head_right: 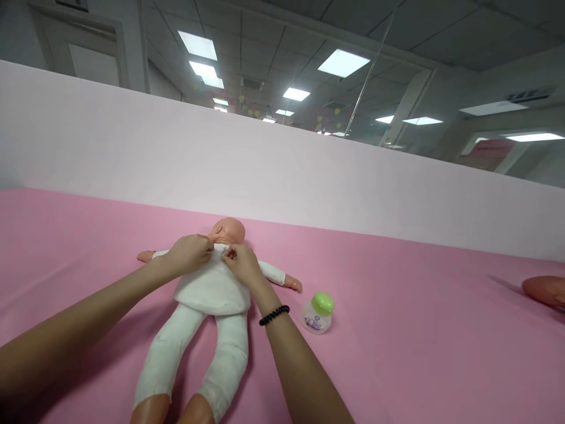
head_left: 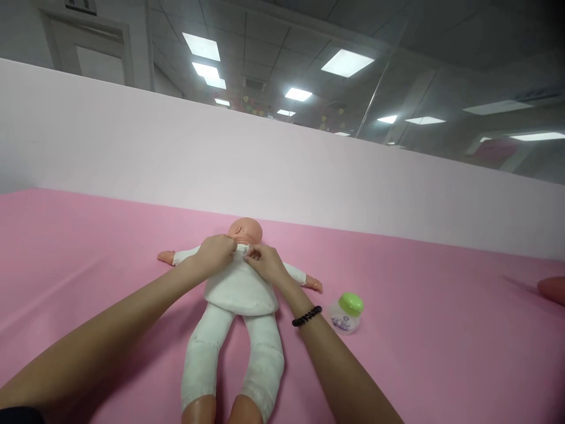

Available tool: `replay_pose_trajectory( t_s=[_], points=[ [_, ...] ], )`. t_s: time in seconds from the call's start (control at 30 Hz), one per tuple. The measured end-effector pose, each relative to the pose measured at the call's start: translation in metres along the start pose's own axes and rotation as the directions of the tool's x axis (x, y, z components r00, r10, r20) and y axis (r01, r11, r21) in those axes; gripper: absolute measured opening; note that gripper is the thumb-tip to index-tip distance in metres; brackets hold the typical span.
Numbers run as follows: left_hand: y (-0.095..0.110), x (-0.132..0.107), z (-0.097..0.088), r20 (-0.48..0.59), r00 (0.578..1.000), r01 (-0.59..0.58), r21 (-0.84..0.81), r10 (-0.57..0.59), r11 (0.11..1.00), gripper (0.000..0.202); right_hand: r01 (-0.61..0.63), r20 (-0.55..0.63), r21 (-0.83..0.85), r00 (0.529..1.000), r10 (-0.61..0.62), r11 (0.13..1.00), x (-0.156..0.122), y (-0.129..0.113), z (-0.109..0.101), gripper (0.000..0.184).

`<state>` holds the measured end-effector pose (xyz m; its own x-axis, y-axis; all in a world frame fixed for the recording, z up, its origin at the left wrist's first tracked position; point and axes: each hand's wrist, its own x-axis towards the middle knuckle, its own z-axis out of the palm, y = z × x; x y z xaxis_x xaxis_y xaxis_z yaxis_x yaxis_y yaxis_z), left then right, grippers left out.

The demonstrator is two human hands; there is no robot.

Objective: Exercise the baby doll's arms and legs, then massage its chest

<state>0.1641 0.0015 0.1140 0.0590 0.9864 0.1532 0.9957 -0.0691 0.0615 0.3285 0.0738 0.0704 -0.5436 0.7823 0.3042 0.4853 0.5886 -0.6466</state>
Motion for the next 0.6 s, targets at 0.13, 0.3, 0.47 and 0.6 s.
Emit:
replay_pose_trajectory(
  t_s=[0.13, 0.3, 0.47, 0.6],
  points=[
    [0.0, -0.008, -0.001, 0.081, 0.996, -0.035, -0.087, 0.042, 0.996, 0.02, -0.021, 0.146, -0.024, 0.989, 0.024, 0.999, -0.008, -0.01, -0.012, 0.008],
    [0.006, -0.011, 0.004, 0.13, 0.992, 0.006, -0.097, 0.006, 0.995, 0.022, -0.03, 0.141, -0.098, 0.989, 0.044, 0.995, -0.008, -0.01, 0.004, 0.001],
    [0.002, -0.015, -0.006, 0.111, 0.993, -0.019, -0.102, 0.031, 0.995, 0.018, -0.018, 0.143, -0.093, 0.989, 0.031, 0.996, -0.011, -0.024, -0.015, 0.007],
    [-0.007, -0.017, -0.001, 0.083, 0.994, -0.057, -0.148, 0.07, 0.987, 0.016, -0.009, 0.244, -0.07, 0.969, 0.026, 0.998, -0.02, -0.037, -0.035, 0.006]
  ],
)
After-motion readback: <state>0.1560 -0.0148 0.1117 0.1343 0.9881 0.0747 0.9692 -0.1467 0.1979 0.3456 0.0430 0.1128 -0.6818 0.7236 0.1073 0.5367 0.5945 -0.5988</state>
